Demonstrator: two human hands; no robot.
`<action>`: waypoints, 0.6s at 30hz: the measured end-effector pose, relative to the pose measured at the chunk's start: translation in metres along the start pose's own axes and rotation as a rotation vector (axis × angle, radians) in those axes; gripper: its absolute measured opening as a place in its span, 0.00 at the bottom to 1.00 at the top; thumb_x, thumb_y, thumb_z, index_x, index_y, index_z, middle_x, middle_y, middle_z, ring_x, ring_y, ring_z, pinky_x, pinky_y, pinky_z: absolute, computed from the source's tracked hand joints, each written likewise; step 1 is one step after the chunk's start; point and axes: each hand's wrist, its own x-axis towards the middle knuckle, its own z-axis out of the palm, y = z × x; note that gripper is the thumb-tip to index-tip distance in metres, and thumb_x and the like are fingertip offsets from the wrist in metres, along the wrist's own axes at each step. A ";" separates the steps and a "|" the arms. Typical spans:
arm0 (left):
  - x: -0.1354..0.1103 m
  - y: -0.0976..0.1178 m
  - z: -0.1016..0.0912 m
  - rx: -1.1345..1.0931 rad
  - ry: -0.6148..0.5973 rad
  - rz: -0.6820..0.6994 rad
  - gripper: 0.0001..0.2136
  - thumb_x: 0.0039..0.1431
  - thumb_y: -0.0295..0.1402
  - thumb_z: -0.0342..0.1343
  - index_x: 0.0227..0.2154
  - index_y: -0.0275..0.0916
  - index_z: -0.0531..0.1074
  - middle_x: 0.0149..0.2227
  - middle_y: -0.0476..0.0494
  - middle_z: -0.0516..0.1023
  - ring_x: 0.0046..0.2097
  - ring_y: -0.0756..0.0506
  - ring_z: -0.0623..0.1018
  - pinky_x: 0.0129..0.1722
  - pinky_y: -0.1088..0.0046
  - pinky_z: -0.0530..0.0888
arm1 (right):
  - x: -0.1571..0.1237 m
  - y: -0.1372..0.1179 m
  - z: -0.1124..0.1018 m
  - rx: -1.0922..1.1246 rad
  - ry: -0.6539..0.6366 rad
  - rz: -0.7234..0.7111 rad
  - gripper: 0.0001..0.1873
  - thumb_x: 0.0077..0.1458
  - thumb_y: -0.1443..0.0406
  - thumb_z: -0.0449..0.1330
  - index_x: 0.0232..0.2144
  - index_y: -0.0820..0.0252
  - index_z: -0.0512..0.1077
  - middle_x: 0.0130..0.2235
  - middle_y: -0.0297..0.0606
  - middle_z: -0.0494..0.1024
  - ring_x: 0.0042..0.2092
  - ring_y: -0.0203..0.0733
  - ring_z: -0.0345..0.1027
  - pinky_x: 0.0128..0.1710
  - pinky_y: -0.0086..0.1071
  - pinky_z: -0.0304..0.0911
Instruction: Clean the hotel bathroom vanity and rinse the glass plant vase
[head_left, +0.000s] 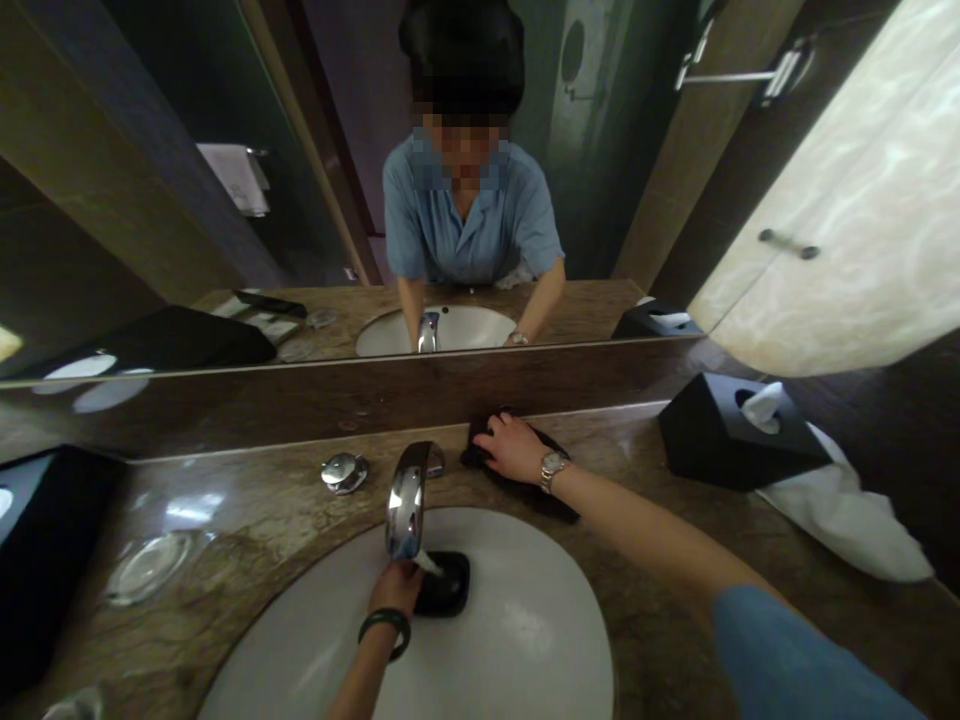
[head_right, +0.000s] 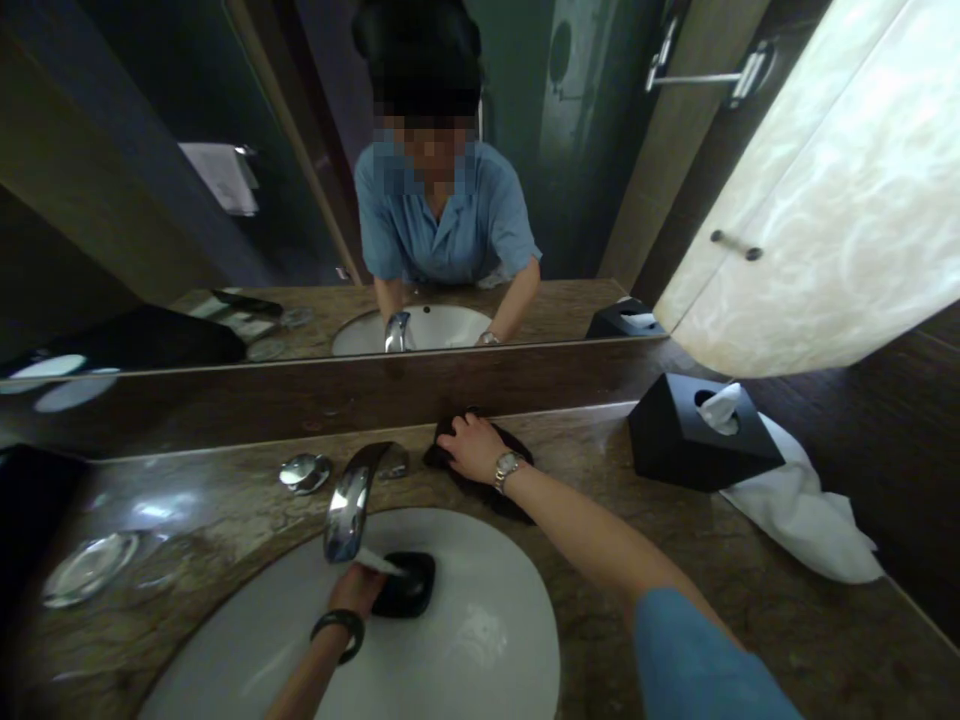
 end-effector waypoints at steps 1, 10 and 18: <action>0.004 0.006 0.001 0.008 -0.041 0.010 0.06 0.50 0.26 0.57 0.20 0.39 0.73 0.29 0.36 0.81 0.38 0.35 0.82 0.37 0.65 0.74 | 0.003 -0.003 0.004 0.005 0.027 0.061 0.19 0.57 0.58 0.65 0.49 0.57 0.74 0.47 0.49 0.72 0.52 0.55 0.62 0.53 0.48 0.64; -0.032 0.014 -0.021 0.014 0.051 0.150 0.10 0.52 0.18 0.50 0.31 0.37 0.72 0.41 0.37 0.76 0.45 0.41 0.77 0.48 0.67 0.72 | -0.096 0.004 0.046 0.662 0.611 0.545 0.24 0.63 0.61 0.52 0.60 0.60 0.65 0.56 0.49 0.73 0.57 0.52 0.66 0.60 0.52 0.62; -0.082 0.000 -0.022 -1.096 0.029 -0.489 0.07 0.46 0.24 0.55 0.27 0.40 0.64 0.28 0.45 0.73 0.32 0.45 0.76 0.37 0.64 0.78 | -0.048 -0.051 0.048 0.332 0.182 -0.065 0.34 0.51 0.81 0.51 0.60 0.62 0.67 0.68 0.49 0.60 0.72 0.49 0.42 0.69 0.49 0.52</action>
